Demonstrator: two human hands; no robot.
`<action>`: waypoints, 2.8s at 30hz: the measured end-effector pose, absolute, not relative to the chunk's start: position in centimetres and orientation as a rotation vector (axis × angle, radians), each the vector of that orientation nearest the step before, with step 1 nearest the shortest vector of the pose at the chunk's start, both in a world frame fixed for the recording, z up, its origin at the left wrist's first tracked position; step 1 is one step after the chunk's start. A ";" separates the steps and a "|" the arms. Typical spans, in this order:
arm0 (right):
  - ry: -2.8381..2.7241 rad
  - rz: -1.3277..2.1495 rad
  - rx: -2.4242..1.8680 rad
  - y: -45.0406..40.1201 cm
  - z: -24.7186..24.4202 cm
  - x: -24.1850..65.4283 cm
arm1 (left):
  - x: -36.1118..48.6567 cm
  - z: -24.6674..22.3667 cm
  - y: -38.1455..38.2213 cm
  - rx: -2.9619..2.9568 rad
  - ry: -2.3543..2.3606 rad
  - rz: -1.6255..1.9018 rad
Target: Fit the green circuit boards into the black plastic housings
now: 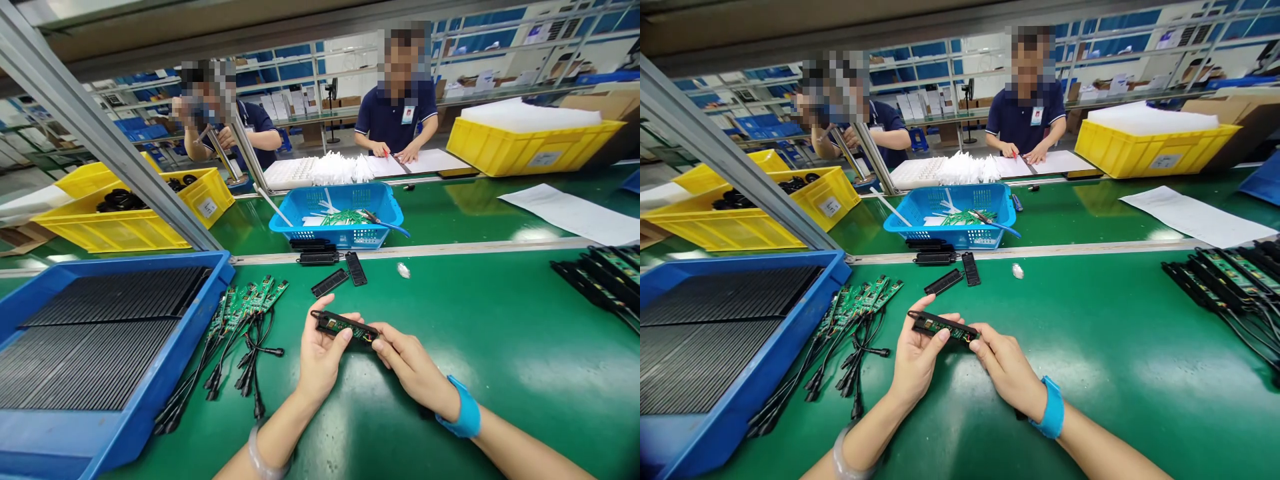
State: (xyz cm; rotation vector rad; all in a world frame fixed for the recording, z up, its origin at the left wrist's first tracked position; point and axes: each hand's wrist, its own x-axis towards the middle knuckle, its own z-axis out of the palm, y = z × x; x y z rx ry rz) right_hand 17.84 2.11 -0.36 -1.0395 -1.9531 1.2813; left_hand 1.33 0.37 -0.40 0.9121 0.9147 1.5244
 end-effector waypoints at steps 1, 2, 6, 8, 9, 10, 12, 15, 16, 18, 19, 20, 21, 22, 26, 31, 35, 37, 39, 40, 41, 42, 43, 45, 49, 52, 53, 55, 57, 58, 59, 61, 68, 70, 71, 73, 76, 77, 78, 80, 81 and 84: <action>-1.958 1.260 -1.047 2.1 -0.5 17.8 | 1.4 -0.5 0.4 0.910 0.915 1.523; -1.967 1.225 -1.059 2.2 -0.6 17.8 | 1.4 -0.5 0.4 0.904 0.915 1.514; -1.980 1.130 -1.108 2.4 -0.8 17.7 | 1.3 -0.5 0.3 0.886 0.954 1.451; -2.009 1.170 -1.097 2.6 -0.7 17.8 | 1.2 -0.4 0.5 0.855 1.009 1.414; -2.028 1.180 -1.086 2.6 -0.6 17.9 | 1.1 -0.3 0.5 0.831 1.034 1.384; -2.043 1.164 -1.076 2.7 -0.5 18.0 | 1.0 -0.2 0.6 0.805 1.055 1.342; -2.066 1.045 -1.056 2.7 -0.4 18.2 | 0.9 0.0 0.7 0.782 1.074 1.220; -2.129 0.753 -0.948 2.6 -0.7 18.4 | 1.0 0.0 0.6 0.845 1.073 0.970; -2.168 0.651 -0.897 2.6 -0.8 18.4 | 1.1 0.0 0.5 0.882 1.063 0.892; -2.240 0.452 -0.810 2.5 -1.0 18.4 | 1.3 -0.2 0.3 0.949 1.036 0.777; -2.263 0.357 -0.780 2.6 -1.1 18.3 | 1.4 -0.2 0.2 0.973 1.024 0.744; -2.279 0.274 -0.757 2.6 -1.1 18.3 | 1.4 -0.3 0.2 0.990 1.016 0.724; -2.286 0.206 -0.740 2.6 -1.1 18.3 | 1.4 -0.4 0.2 0.997 1.011 0.714; -2.287 0.155 -0.728 2.6 -1.0 18.3 | 1.4 -0.4 0.2 1.001 1.006 0.709; -2.296 0.060 -0.680 2.6 -0.7 18.3 | 1.3 -0.4 0.2 1.003 0.990 0.708; -2.286 0.008 -0.628 2.7 -0.5 18.6 | 1.3 -0.4 0.2 0.964 1.006 0.676; -2.265 0.034 -0.623 2.7 -0.8 18.6 | 1.3 -0.4 0.2 0.962 1.005 0.657; -2.266 0.094 -0.636 2.5 -1.0 18.5 | 1.4 -0.3 0.2 0.973 0.997 0.662; -2.280 0.236 -0.695 2.3 -1.2 18.4 | 1.5 -0.4 0.2 1.004 0.963 0.677; -2.292 0.345 -0.739 2.4 -1.1 18.4 | 1.5 -0.4 0.2 1.019 0.942 0.693; -2.308 0.477 -0.779 2.5 -1.1 18.4 | 1.5 -0.4 0.2 1.021 0.931 0.719; -2.327 0.610 -0.831 2.9 -1.0 18.5 | 1.4 -0.5 0.3 1.006 0.935 0.755; -2.341 0.713 -0.899 3.6 -0.8 18.7 | 1.3 -0.5 0.4 0.973 0.955 0.790; -2.338 0.781 -1.082 5.8 -0.6 19.5 | 1.1 -0.5 0.6 0.875 1.017 0.861; -2.207 0.472 -1.476 12.3 -0.5 22.0 | 0.7 -0.3 1.0 0.762 1.012 0.948; -2.203 0.280 -1.620 16.0 -0.3 23.2 | 0.7 -0.3 1.2 0.749 0.994 0.991; -2.225 0.242 -1.635 16.5 -0.2 23.3 | 0.7 -0.4 1.2 0.746 0.996 1.001; -2.271 0.190 -1.627 16.3 0.2 22.9 | 0.7 -0.7 1.3 0.739 1.006 1.025; -2.317 0.167 -1.573 14.6 0.7 21.7 | 0.7 -1.0 1.3 0.725 1.016 1.066; -2.351 0.197 -1.512 13.3 0.8 21.0 | 0.7 -1.1 1.3 0.713 1.021 1.091; -2.389 0.260 -1.428 11.8 0.9 20.1 | 0.8 -1.2 1.3 0.699 1.020 1.115; -2.459 0.509 -1.162 8.6 0.7 18.6 | 0.9 -1.2 1.3 0.702 0.989 1.134; -2.566 0.065 -1.150 4.9 -1.4 19.3 | -2.6 0.6 2.7 1.710 1.797 0.678; -2.578 -0.216 -1.271 5.5 -1.8 20.5 | -5.0 1.5 3.0 1.724 2.070 0.648; -2.568 -0.317 -1.310 5.8 -1.9 20.9 | -6.2 1.9 3.1 1.716 2.201 0.604; -2.522 -0.413 -1.325 5.9 -2.1 21.3 | -8.4 2.5 3.1 1.679 2.425 0.481; -2.482 -0.277 -1.205 5.4 -2.3 20.7 | -10.5 3.3 2.6 1.621 2.611 0.270; -2.478 -0.191 -1.161 5.2 -2.4 20.3 | -10.9 3.5 2.5 1.608 2.644 0.208; -2.474 -0.105 -1.125 4.9 -2.4 20.0 | -11.1 3.7 2.4 1.597 2.668 0.154; -2.461 0.045 -1.076 4.4 -2.4 19.4 | -11.4 3.8 2.2 1.581 2.703 0.080; -2.451 0.115 -1.063 4.3 -2.3 19.2 | -11.5 3.8 2.2 1.579 2.716 0.066; -2.413 0.383 -1.044 3.9 -1.7 18.8 | -11.8 3.8 2.3 1.602 2.725 0.112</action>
